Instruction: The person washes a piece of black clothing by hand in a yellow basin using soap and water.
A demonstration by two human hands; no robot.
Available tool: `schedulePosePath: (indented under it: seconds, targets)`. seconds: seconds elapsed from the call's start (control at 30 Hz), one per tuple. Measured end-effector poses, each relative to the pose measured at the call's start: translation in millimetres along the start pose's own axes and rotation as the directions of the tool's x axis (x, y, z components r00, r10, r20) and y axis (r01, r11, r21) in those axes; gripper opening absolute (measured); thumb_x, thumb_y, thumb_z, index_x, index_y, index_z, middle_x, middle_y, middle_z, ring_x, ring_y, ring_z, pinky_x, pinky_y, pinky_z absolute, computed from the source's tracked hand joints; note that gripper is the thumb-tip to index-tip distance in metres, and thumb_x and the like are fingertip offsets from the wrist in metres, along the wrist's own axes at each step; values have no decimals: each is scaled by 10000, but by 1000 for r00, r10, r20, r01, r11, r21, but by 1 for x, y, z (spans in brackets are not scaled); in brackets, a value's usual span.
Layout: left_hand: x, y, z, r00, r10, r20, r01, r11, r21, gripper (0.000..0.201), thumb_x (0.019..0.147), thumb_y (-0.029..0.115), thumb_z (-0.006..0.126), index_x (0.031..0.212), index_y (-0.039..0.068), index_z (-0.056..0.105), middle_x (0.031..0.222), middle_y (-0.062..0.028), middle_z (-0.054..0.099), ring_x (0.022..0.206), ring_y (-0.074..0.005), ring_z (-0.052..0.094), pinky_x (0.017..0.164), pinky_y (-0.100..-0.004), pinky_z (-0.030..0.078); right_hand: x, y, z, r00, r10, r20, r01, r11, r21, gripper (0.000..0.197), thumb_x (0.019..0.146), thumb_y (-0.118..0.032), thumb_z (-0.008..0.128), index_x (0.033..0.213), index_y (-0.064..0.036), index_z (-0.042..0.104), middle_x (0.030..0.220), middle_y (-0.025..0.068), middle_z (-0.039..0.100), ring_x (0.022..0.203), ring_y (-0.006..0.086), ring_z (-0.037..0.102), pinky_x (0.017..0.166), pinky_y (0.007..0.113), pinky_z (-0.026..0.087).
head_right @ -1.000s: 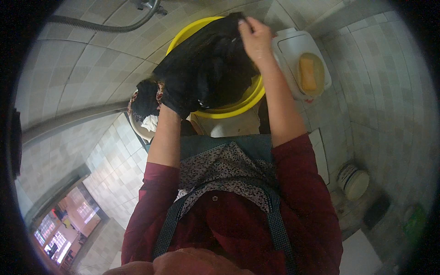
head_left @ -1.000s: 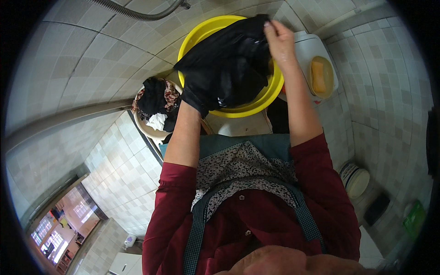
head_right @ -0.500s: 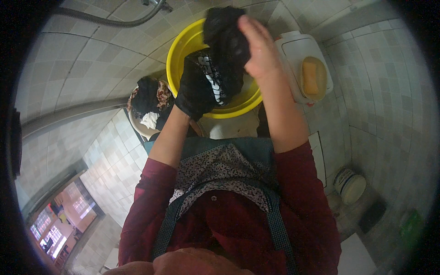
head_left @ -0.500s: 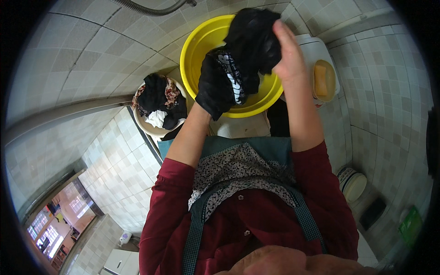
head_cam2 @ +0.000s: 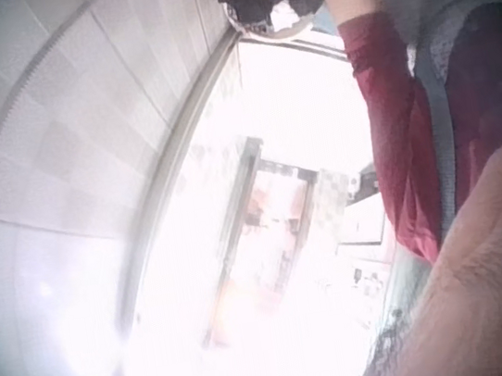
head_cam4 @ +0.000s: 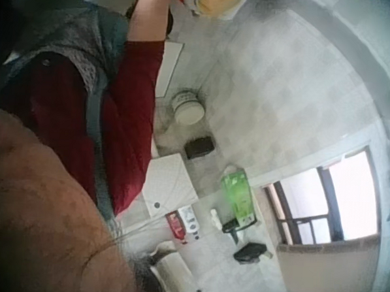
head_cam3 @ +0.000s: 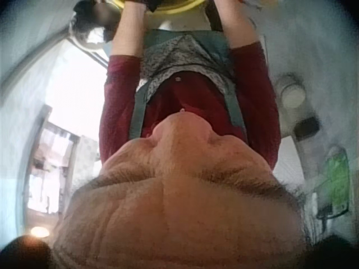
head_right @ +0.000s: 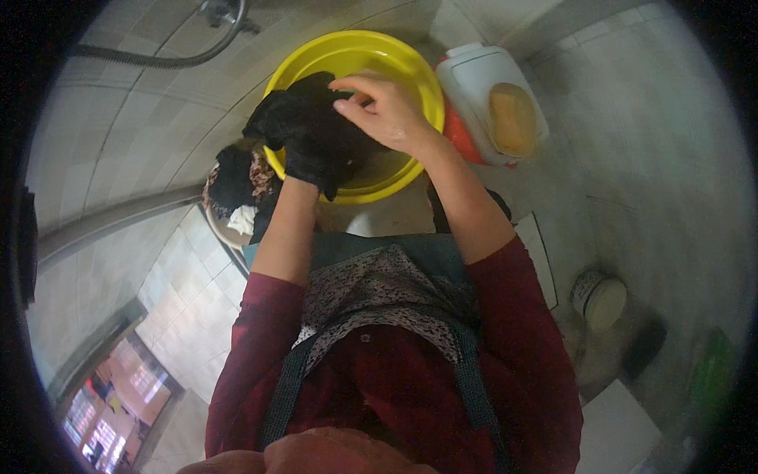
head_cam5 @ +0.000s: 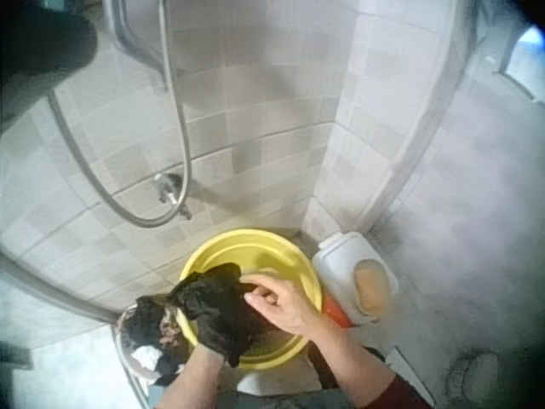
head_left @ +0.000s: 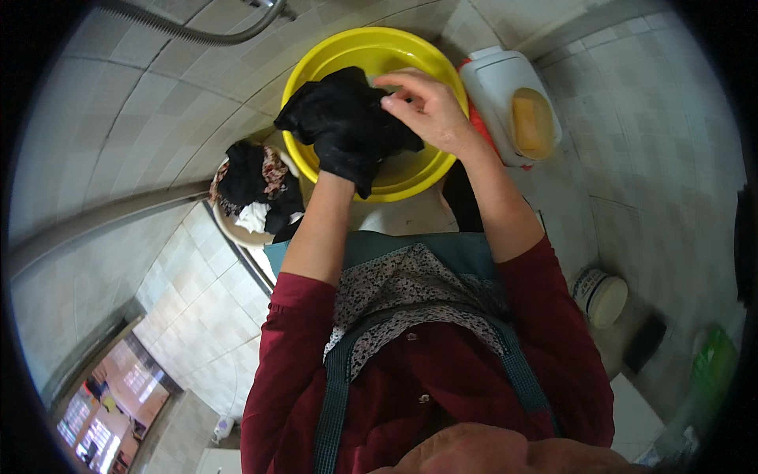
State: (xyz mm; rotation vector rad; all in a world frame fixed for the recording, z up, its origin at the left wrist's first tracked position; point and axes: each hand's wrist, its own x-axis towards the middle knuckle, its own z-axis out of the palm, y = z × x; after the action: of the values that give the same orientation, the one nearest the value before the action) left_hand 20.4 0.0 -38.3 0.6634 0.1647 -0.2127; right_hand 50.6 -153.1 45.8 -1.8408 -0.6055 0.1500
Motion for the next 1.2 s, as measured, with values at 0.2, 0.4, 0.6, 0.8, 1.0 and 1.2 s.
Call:
schedulePosePath:
  seconds: [0.2, 0.4, 0.6, 0.8, 1.0, 1.2]
  targets:
    - [4, -10, -21, 979, 204, 15, -203, 979, -25, 331, 1001, 322, 368, 1225, 111, 488, 1178, -132, 533, 1065, -287, 512, 994, -381, 405, -58, 63, -140, 850, 180, -495, -490, 616, -617, 373, 887, -277, 577, 1173, -39, 596, 1056, 194, 646, 924, 330, 641, 816, 401, 503]
    - [-4, 8, 9, 990, 113, -80, -115, 993, -20, 379, 993, 378, 369, 1219, 101, 497, 1152, -115, 546, 1059, -287, 515, 983, -379, 411, -102, 137, -163, 919, 248, -307, -367, 252, -895, 532, 859, -227, 578, 1339, -48, 430, 1116, 235, 606, 1023, 394, 582, 898, 451, 460]
    - [-8, 21, 20, 989, 54, -140, -71, 990, -124, 350, 993, 357, 380, 1192, 105, 518, 1108, -95, 571, 1044, -268, 526, 951, -348, 421, -71, 91, -128, 807, 510, -298, -442, 187, -877, 409, 867, -111, 472, 1274, -79, 497, 1310, 195, 496, 1166, 370, 498, 991, 446, 403]
    - [-7, 18, 17, 979, 191, -66, -189, 981, 36, 328, 982, 352, 408, 1198, 135, 528, 1152, -91, 569, 1070, -271, 525, 961, -347, 399, -70, 111, -140, 794, 296, -532, -607, 437, -663, 480, 836, -81, 577, 1297, -100, 446, 1183, 199, 578, 1081, 388, 554, 891, 442, 457]
    - [33, -20, -32, 927, 374, -21, -346, 876, 336, 364, 973, 390, 416, 1215, 144, 532, 1178, -98, 565, 1084, -269, 526, 963, -352, 400, -2, -34, 22, 953, -293, 81, 267, 681, -682, 480, 775, -272, 705, 1215, -149, 560, 1150, 136, 534, 1103, 306, 503, 953, 431, 397]
    - [9, 18, 2, 998, 38, -48, -56, 881, -470, 380, 972, 412, 421, 1203, 134, 539, 1160, -98, 572, 1068, -265, 533, 956, -352, 412, 49, -26, 85, 991, 116, 63, -50, 775, -630, 519, 884, -517, 502, 1288, -192, 524, 1339, 157, 483, 1263, 344, 423, 1073, 464, 282]
